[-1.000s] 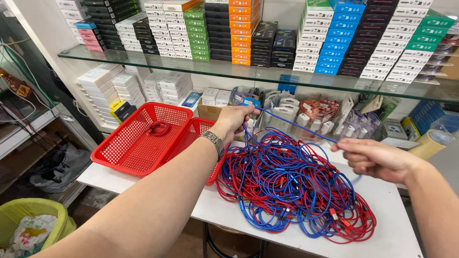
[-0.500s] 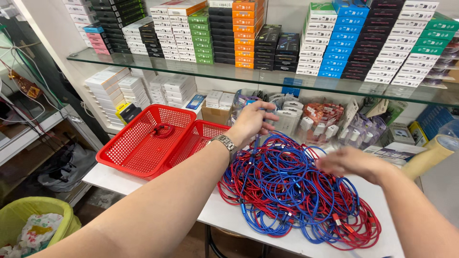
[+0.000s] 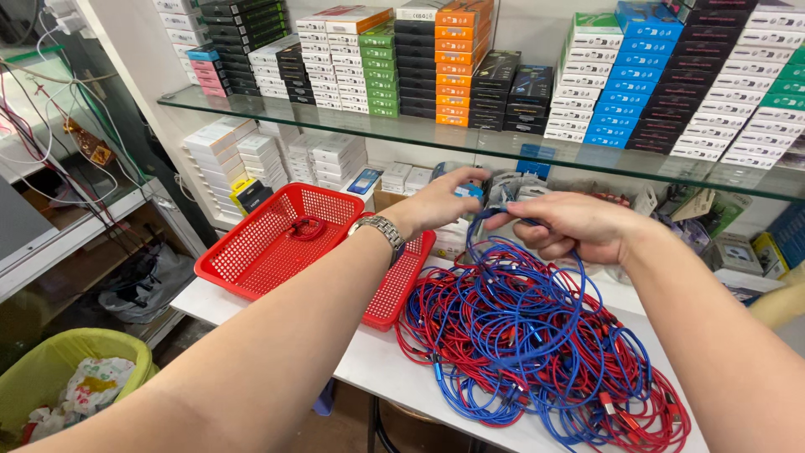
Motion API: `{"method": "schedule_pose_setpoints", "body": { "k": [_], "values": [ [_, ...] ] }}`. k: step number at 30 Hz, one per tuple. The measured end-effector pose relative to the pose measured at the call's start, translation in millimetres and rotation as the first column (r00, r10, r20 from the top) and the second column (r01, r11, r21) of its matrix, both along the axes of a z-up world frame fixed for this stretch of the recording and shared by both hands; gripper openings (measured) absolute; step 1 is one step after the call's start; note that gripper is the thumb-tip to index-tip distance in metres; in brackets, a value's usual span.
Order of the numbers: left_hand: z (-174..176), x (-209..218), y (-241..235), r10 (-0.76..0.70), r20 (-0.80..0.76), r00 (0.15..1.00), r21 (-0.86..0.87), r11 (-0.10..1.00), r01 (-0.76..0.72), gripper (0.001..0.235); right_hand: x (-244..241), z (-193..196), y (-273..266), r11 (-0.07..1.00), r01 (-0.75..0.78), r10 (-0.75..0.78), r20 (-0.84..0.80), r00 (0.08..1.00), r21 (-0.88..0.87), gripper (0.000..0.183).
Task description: The person untangles a pile of red and blue cables on a table, coils each cable by hand, and places the coiled cables into red plastic baskets. The person handles the cables one at a time, separating them from the tangled mass and organizing them by color.
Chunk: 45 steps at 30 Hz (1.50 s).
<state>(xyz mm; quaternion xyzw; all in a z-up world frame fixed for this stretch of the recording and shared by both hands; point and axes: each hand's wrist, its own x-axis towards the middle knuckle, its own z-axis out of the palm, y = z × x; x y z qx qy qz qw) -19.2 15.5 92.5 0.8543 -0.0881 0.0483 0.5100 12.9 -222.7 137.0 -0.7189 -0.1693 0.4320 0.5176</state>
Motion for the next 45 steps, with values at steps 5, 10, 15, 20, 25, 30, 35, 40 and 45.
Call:
{"method": "schedule_pose_setpoints", "body": {
  "k": [5,10,15,20,25,30,35,40,45],
  "values": [
    [-8.7,7.6,-31.1,-0.270,-0.176,0.947,-0.373,0.908,0.189,0.026,8.6,23.9,-23.8,0.982,0.080,-0.082,0.009,0.997,0.171,0.031],
    [-30.4,-8.2,-45.8,-0.296,-0.325,0.898,-0.524,0.847,0.090,0.025,36.7,5.8,-66.8,0.919,0.305,-0.326,0.048,0.944,0.249,0.026],
    [-64.7,13.3,-35.5,-0.248,-0.387,0.888,-0.673,0.734,-0.089,0.023,46.2,-44.1,-107.5,0.898,0.436,-0.437,0.202,0.877,0.047,0.028],
    [-88.7,32.5,15.4,-0.029,-0.413,0.910,-0.863,0.330,-0.382,0.020,45.2,-70.3,-168.7,0.886,0.461,-0.456,0.098,0.885,-0.040,0.031],
    [-90.4,5.6,33.5,0.086,-0.469,0.879,-0.791,0.401,-0.461,0.031,52.1,-84.1,-191.5,0.673,0.409,-0.019,0.538,0.843,-0.617,0.043],
    [-70.6,-14.4,-26.4,-0.268,-0.443,0.855,-0.798,0.553,-0.240,0.036,36.3,-114.7,-97.8,0.902,0.284,0.012,0.676,0.737,-0.325,0.085],
    [-53.9,-15.2,-34.0,-0.459,-0.375,0.805,-0.878,0.455,-0.149,0.029,-0.3,-109.2,-28.1,0.989,0.146,-0.110,0.595,0.796,-0.013,0.042],
    [-46.0,-12.5,-2.5,-0.400,-0.273,0.875,-0.880,0.471,-0.059,0.038,0.9,-79.1,-69.2,0.964,0.206,-0.225,0.097,0.970,0.171,0.027],
    [-30.5,-17.8,-15.8,-0.659,-0.312,0.684,-0.831,0.539,0.141,0.042,28.1,-74.3,-93.5,0.892,0.323,-0.378,0.131,0.917,0.316,0.022]
  ]
}}
